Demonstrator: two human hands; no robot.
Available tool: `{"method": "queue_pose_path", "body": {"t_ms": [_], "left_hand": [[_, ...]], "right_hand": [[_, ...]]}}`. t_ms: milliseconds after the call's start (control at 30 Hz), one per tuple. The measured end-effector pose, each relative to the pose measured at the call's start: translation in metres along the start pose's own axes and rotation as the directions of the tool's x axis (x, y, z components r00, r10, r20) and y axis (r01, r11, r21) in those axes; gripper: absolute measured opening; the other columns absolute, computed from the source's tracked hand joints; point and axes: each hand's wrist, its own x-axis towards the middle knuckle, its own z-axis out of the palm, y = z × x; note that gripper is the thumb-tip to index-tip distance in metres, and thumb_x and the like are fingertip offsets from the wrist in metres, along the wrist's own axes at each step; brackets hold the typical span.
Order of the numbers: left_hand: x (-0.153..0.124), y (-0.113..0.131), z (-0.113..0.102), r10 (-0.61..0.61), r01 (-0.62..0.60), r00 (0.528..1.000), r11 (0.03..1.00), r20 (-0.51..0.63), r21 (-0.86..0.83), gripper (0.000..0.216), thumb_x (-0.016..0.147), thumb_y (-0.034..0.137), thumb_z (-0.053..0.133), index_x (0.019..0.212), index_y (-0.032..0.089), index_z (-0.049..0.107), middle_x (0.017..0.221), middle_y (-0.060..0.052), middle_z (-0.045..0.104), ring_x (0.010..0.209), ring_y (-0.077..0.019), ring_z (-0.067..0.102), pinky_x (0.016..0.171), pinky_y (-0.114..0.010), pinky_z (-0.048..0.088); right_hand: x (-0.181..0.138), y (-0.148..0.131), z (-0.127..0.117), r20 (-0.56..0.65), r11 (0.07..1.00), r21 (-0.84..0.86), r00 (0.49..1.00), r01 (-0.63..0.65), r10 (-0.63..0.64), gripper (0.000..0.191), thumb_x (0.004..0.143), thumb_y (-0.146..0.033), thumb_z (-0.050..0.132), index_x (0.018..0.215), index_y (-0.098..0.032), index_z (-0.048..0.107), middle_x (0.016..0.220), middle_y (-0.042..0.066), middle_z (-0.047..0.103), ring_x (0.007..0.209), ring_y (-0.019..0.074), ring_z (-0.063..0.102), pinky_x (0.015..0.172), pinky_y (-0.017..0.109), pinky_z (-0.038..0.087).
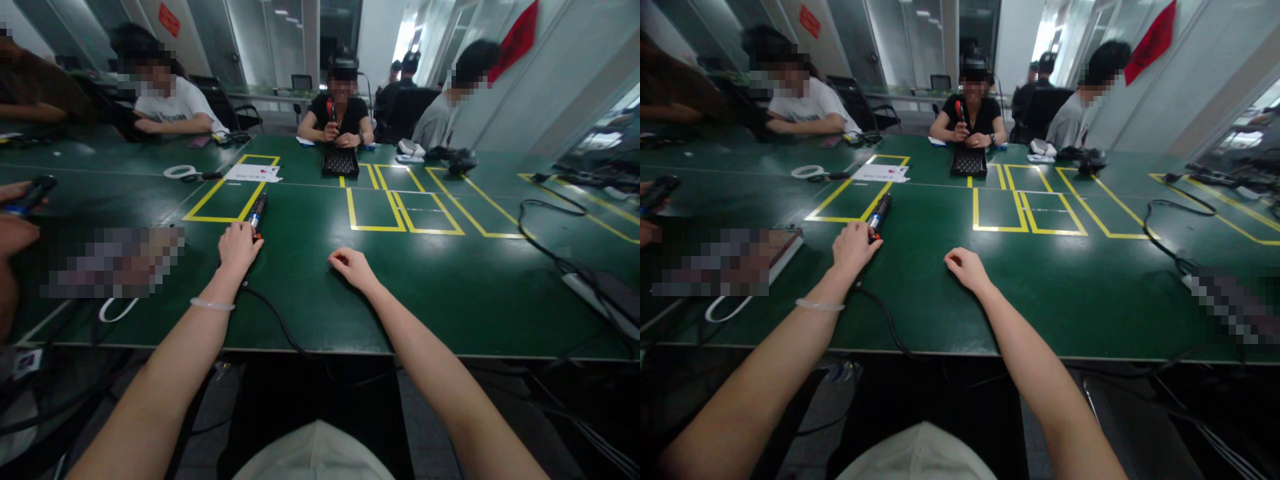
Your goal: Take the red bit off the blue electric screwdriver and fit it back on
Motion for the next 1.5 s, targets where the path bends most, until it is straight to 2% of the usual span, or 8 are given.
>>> {"method": "queue_pose_path", "body": {"t_ms": [367, 467, 567, 767, 933, 1167, 1367, 1500], "left_hand": [[-0.003, 0.013, -0.004, 0.012, -0.044, 0.993, 0.962, -0.120, -0.269, 0.039, 0.096, 0.042, 0.039, 0.117, 0.017, 0.061, 0.122, -0.018, 0.065, 0.115, -0.0336, 0.058, 0.097, -0.046, 0.044], [-0.010, 0.036, -0.003, 0.188, -0.131, 0.982, 0.733, 0.013, -0.668, 0.043, 0.095, 0.048, 0.042, 0.117, 0.017, 0.063, 0.103, -0.011, 0.070, 0.095, -0.0242, 0.066, 0.089, -0.038, 0.049], [-0.023, 0.066, -0.001, 0.432, -0.060, 0.892, 0.407, 0.134, -0.911, 0.051, 0.093, 0.053, 0.045, 0.117, 0.013, 0.065, 0.085, -0.006, 0.067, 0.076, -0.0167, 0.063, 0.077, -0.032, 0.051], [-0.045, 0.098, 0.002, 0.567, -0.016, 0.810, 0.281, 0.152, -0.960, 0.054, 0.092, 0.048, 0.051, 0.132, 0.013, 0.055, 0.078, 0.000, 0.061, 0.070, -0.0131, 0.057, 0.068, -0.028, 0.048], [-0.048, 0.101, 0.007, 0.610, -0.022, 0.777, 0.278, 0.159, -0.960, 0.049, 0.089, 0.048, 0.058, 0.124, 0.015, 0.054, 0.072, 0.002, 0.061, 0.070, -0.0138, 0.060, 0.071, -0.029, 0.048], [-0.047, 0.098, 0.010, 0.528, -0.041, 0.840, 0.294, 0.127, -0.955, 0.034, 0.084, 0.044, 0.063, 0.104, 0.018, 0.056, 0.093, -0.003, 0.067, 0.081, -0.0149, 0.063, 0.077, -0.031, 0.051], [-0.043, 0.093, 0.001, 0.510, -0.268, 0.860, 0.473, 0.013, -0.839, 0.034, 0.091, 0.044, 0.054, 0.114, 0.019, 0.056, 0.105, -0.005, 0.067, 0.095, -0.0185, 0.065, 0.090, -0.035, 0.050], [-0.024, 0.065, -0.006, 0.332, -0.361, 0.931, 0.784, -0.150, -0.505, 0.042, 0.094, 0.043, 0.049, 0.130, 0.020, 0.052, 0.131, -0.012, 0.058, 0.123, -0.0267, 0.055, 0.107, -0.044, 0.040]], "right_hand": [[0.001, 0.003, 0.003, 0.004, 1.000, 0.029, 1.000, -0.003, 0.003, 0.015, 0.089, -0.026, 0.059, 0.086, -0.018, 0.071, 0.082, 0.003, 0.070, 0.072, 0.0146, 0.059, 0.071, 0.026, 0.044], [0.001, 0.002, 0.002, 0.010, 0.994, 0.099, 0.999, -0.035, 0.034, 0.015, 0.088, -0.028, 0.059, 0.086, -0.018, 0.071, 0.082, 0.003, 0.071, 0.074, 0.0153, 0.062, 0.071, 0.027, 0.046], [0.002, 0.000, 0.001, 0.040, 0.966, 0.239, 0.995, -0.098, 0.091, 0.018, 0.088, -0.032, 0.059, 0.091, -0.017, 0.069, 0.080, 0.003, 0.072, 0.073, 0.0152, 0.064, 0.071, 0.027, 0.049], [0.003, -0.006, 0.003, 0.137, 0.878, 0.450, 0.984, -0.162, 0.112, 0.030, 0.091, -0.046, 0.058, 0.092, -0.017, 0.064, 0.075, 0.002, 0.071, 0.067, 0.0136, 0.063, 0.068, 0.027, 0.052], [0.003, -0.003, 0.007, 0.173, 0.826, 0.537, 0.981, -0.171, 0.091, 0.029, 0.081, -0.042, 0.072, 0.091, -0.018, 0.060, 0.077, 0.001, 0.069, 0.070, 0.0141, 0.064, 0.071, 0.028, 0.053], [0.003, -0.001, 0.007, 0.133, 0.846, 0.523, 0.990, -0.108, 0.045, 0.022, 0.081, -0.034, 0.070, 0.092, -0.020, 0.057, 0.085, 0.000, 0.064, 0.070, 0.0123, 0.058, 0.069, 0.027, 0.050], [0.003, 0.000, 0.007, 0.112, 0.902, 0.419, 0.991, -0.108, 0.067, 0.018, 0.081, -0.032, 0.066, 0.090, -0.020, 0.057, 0.076, -0.002, 0.059, 0.063, 0.0111, 0.051, 0.061, 0.024, 0.043], [0.005, 0.003, 0.006, 0.058, 0.908, 0.402, 0.993, -0.120, 0.105, 0.022, 0.078, -0.026, 0.065, 0.099, -0.019, 0.060, 0.081, -0.001, 0.062, 0.064, 0.0108, 0.052, 0.063, 0.024, 0.043]]}}
